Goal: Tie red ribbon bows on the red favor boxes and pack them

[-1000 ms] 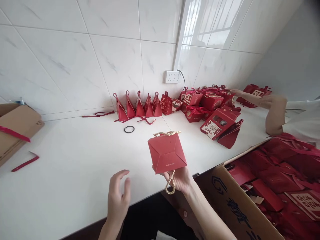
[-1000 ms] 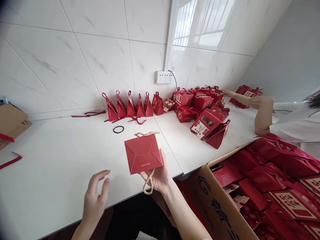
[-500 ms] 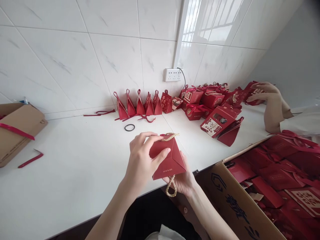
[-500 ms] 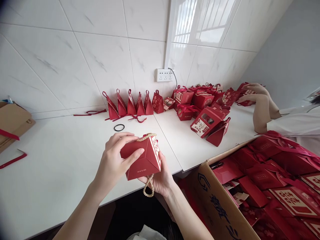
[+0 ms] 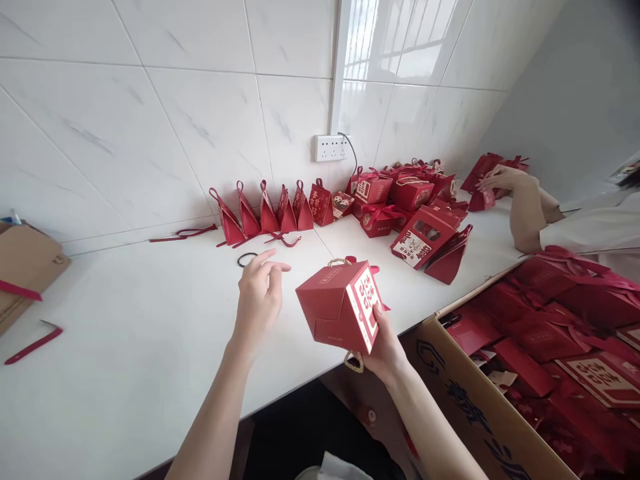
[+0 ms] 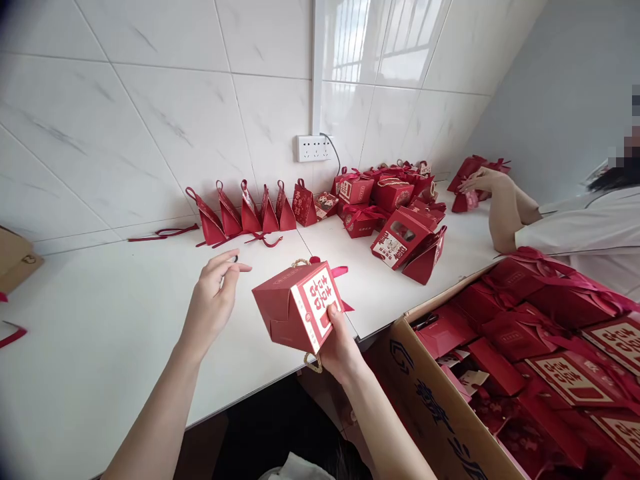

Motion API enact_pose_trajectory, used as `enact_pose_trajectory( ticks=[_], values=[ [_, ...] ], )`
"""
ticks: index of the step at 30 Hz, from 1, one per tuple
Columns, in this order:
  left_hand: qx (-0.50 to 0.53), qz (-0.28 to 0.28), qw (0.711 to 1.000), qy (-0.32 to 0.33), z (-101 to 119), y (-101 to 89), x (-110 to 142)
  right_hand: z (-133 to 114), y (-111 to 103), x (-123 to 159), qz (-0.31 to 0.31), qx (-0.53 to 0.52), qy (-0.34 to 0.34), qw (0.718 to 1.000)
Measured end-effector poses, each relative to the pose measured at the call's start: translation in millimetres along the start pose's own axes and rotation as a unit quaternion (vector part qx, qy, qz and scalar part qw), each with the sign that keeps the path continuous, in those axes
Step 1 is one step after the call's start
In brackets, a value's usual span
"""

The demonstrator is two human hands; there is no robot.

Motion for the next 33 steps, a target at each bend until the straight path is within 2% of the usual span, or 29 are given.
enact_pose_trajectory(
  ticks=[3, 5, 7, 8, 9, 11, 13, 14, 15, 17, 19, 22, 25, 27, 29, 31, 33],
  values=[
    [0.042, -0.062, 0.996, 0.055, 15.5, 2.3, 18.8, -4.8, -0.9, 1.6, 0.013, 0.071, -0.055, 0.996],
    [0.039, -0.135, 0.985, 0.098, 26.0, 4.2, 33.3, -8.7, -2.5, 1.8, 0.007, 0.128, -0.084, 0.988],
    [0.032, -0.209, 0.969, 0.130, 32.5, 5.4, 46.8, -13.6, -6.3, 2.8, 0.009, 0.193, -0.121, 0.974],
    [0.046, -0.221, 0.964, 0.140, 33.6, 5.0, 52.2, -16.5, -8.5, 4.1, 0.014, 0.231, -0.145, 0.962],
    [0.082, -0.207, 0.963, 0.149, 33.3, 3.8, 56.2, -19.8, -10.6, 6.1, 0.021, 0.273, -0.174, 0.946],
    [0.197, -0.112, 0.962, 0.155, 29.0, -0.2, 59.6, -26.7, -12.9, 11.7, 0.038, 0.365, -0.229, 0.901],
    [0.278, -0.019, 0.950, 0.139, 23.1, -2.7, 58.5, -33.5, -11.3, 18.1, 0.042, 0.459, -0.270, 0.845],
    [0.287, 0.000, 0.950, 0.124, 21.0, -2.4, 57.1, -36.7, -9.1, 21.0, 0.039, 0.504, -0.287, 0.814],
    [0.276, -0.006, 0.955, 0.107, 19.8, -1.0, 55.6, -39.6, -6.1, 23.7, 0.029, 0.545, -0.303, 0.782],
    [0.232, -0.054, 0.968, 0.084, 20.6, 3.8, 53.8, -44.2, 1.2, 27.9, -0.005, 0.609, -0.329, 0.722],
    [0.202, -0.093, 0.971, 0.086, 24.1, 9.0, 54.3, -47.1, 8.1, 30.8, -0.030, 0.647, -0.352, 0.675],
    [0.192, -0.109, 0.970, 0.103, 30.3, 14.1, 56.8, -49.0, 15.9, 33.1, -0.042, 0.692, -0.379, 0.613],
    [0.201, -0.110, 0.970, 0.087, 34.0, 16.9, 57.7, -49.5, 20.9, 33.3, -0.064, 0.727, -0.410, 0.546],
    [0.182, -0.082, 0.976, 0.086, 35.4, 18.0, 57.9, -50.1, 22.9, 32.8, -0.068, 0.737, -0.425, 0.521],
    [0.146, -0.033, 0.981, 0.125, 37.4, 18.3, 59.4, -50.6, 24.1, 32.2, -0.059, 0.746, -0.425, 0.509],
    [0.108, -0.003, 0.972, 0.210, 41.2, 18.4, 63.0, -50.1, 24.5, 31.4, -0.052, 0.753, -0.417, 0.506],
    [0.058, -0.004, 0.948, 0.313, 46.2, 18.6, 68.2, -48.5, 23.5, 30.3, -0.050, 0.755, -0.408, 0.511]
  ],
)
Point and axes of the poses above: each hand's wrist, its own x-axis away from the middle knuckle, its own y-axis out of the palm, z = x × y, the point moved 1 cm from there along -x, towards the middle knuckle, and after that the axes turned 12 degrees about -z, right-handed, at the moved point
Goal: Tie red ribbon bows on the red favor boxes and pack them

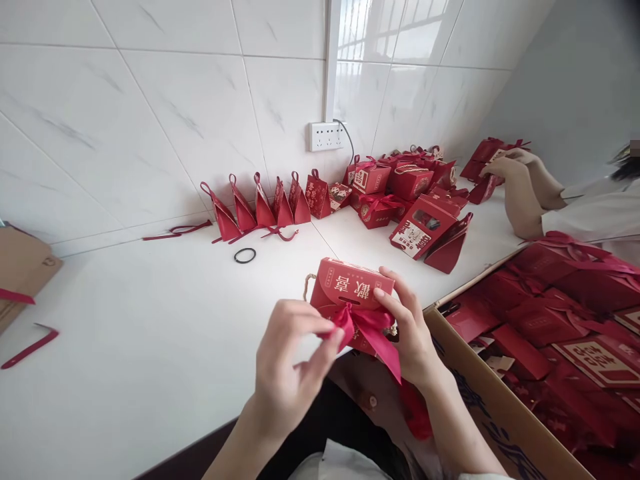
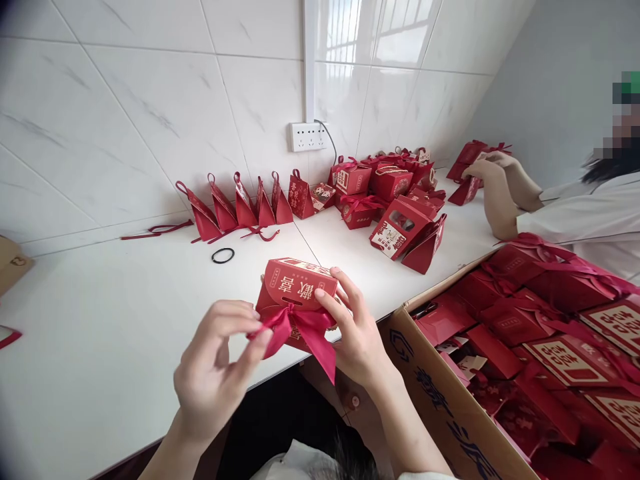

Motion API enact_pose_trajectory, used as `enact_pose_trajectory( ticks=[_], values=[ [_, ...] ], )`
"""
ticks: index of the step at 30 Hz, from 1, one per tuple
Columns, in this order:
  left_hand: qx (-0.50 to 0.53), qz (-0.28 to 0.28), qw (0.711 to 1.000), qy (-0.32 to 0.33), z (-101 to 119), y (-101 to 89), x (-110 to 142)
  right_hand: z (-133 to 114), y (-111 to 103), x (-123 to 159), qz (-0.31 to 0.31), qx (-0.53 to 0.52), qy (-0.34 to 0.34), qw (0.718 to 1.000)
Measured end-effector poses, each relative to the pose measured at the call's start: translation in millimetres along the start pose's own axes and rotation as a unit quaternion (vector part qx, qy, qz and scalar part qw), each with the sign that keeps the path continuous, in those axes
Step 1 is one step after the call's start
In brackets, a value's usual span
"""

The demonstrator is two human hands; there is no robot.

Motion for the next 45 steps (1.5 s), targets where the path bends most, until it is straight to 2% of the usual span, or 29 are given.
enact_pose_trajectory(
  ticks=[3, 5, 7, 9, 13, 15, 19, 21, 23, 24, 26, 29, 31, 33, 35, 38, 40, 42, 45],
  values=[
    [-0.075, -0.051, 0.990, 0.105, 8.8, 1.8, 2.1, 2.1, 5.0, 2.5, 0.005, -0.016, 0.006, 1.000],
    [-0.100, -0.062, 0.985, 0.123, 10.7, 1.8, 3.4, 3.3, 7.7, 4.0, 0.013, -0.026, 0.008, 1.000],
    [-0.090, -0.048, 0.988, 0.120, 9.0, 0.4, 4.6, 3.3, 8.6, 4.4, 0.010, -0.031, 0.009, 0.999],
    [-0.054, -0.004, 0.994, 0.092, 3.7, -2.4, 5.8, 1.9, 7.6, 3.4, -0.004, -0.035, 0.008, 0.999],
    [0.004, 0.090, 0.995, -0.044, -12.5, -6.2, 8.0, -3.1, 3.1, 0.4, -0.010, -0.034, -0.010, 0.999],
    [0.014, 0.098, 0.990, -0.105, -19.1, -5.8, 9.0, -4.4, 1.6, -0.4, -0.015, -0.032, -0.014, 0.999],
    [0.042, 0.079, 0.977, -0.194, -26.0, -3.5, 10.3, -4.0, 0.0, -0.6, -0.016, -0.028, -0.010, 0.999],
    [0.065, 0.097, 0.968, -0.221, -26.6, -2.6, 10.0, -3.3, -0.9, -0.1, -0.021, -0.026, -0.001, 0.999],
    [0.097, 0.111, 0.964, -0.220, -25.5, -1.2, 7.9, -3.0, -2.2, 0.7, -0.030, -0.022, 0.007, 0.999],
    [0.114, 0.099, 0.964, -0.217, -24.7, 0.0, 6.2, -3.0, -3.0, 1.2, -0.033, -0.019, 0.009, 0.999],
    [0.142, 0.034, 0.960, -0.237, -23.0, 3.2, 2.8, -3.3, -5.1, 2.7, -0.036, -0.012, 0.008, 0.999],
    [0.194, -0.066, 0.933, -0.295, -21.9, 7.9, 0.5, -3.8, -9.3, 5.8, -0.034, -0.001, 0.013, 0.999],
    [0.237, -0.110, 0.915, -0.307, -22.0, 10.5, 1.3, -3.8, -12.8, 8.4, -0.027, 0.011, 0.021, 0.999],
    [0.258, -0.137, 0.908, -0.300, -22.6, 13.0, 2.8, -3.6, -16.6, 11.4, -0.023, 0.028, 0.031, 0.999],
    [0.251, -0.140, 0.916, -0.280, -23.0, 15.4, 3.8, -3.2, -20.1, 14.6, -0.021, 0.042, 0.042, 0.998],
    [0.230, -0.110, 0.936, -0.244, -21.3, 19.4, 2.9, -2.7, -24.2, 20.0, -0.012, 0.043, 0.055, 0.997],
    [0.201, -0.067, 0.952, -0.219, -17.8, 21.9, 1.2, -2.7, -26.1, 23.4, -0.003, 0.040, 0.058, 0.998],
    [0.147, -0.017, 0.975, -0.164, -12.1, 23.5, -0.2, -3.1, -27.3, 26.2, 0.000, 0.042, 0.058, 0.997],
    [0.052, 0.012, 0.999, -0.009, -1.1, 24.7, -0.5, -4.1, -28.0, 28.9, -0.002, 0.050, 0.062, 0.997]
  ],
)
Point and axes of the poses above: each hand's wrist, its own x-axis away from the middle knuckle, its own y-axis out of the palm, z = x × y, the point moved 1 cm from there along -x, towards the middle knuckle, and after that the axes turned 12 degrees about -z, right-handed, at the moved point
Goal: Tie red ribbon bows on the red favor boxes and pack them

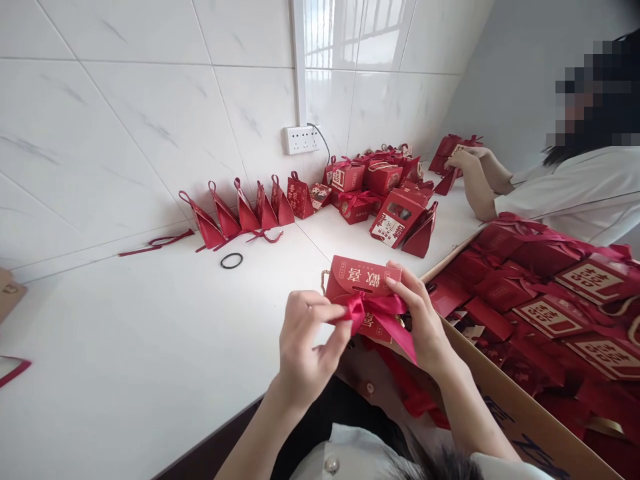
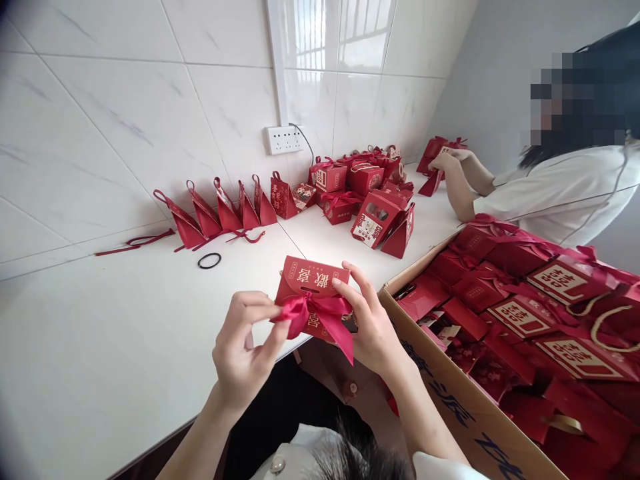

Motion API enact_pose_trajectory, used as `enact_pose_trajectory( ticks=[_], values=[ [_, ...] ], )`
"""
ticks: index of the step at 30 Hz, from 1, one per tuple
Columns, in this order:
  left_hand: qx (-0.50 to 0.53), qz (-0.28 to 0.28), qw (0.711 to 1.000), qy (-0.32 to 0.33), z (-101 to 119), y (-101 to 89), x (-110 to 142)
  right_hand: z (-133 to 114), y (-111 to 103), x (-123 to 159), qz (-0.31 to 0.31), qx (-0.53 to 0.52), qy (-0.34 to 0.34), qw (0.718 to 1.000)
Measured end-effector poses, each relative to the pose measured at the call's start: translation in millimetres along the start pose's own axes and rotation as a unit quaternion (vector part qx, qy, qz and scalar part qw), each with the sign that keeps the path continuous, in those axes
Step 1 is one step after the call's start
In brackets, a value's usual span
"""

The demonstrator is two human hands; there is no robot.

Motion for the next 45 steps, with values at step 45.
enact_pose_trajectory(
  ticks=[45],
  values=[
    [0.045, -0.221, 0.897, -0.379, -144.7, 67.4, -3.9, 176.8, -142.1, 146.7, 0.007, 0.143, 0.520, 0.842]
  ],
)
Point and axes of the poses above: each hand's wrist, its own x-axis away from the middle knuckle, its own y-axis out of the palm, z = x × y, the point moved 1 cm from there along -x, towards the middle knuckle, and after that the axes turned 12 degrees about -z, right-handed, at the moved point
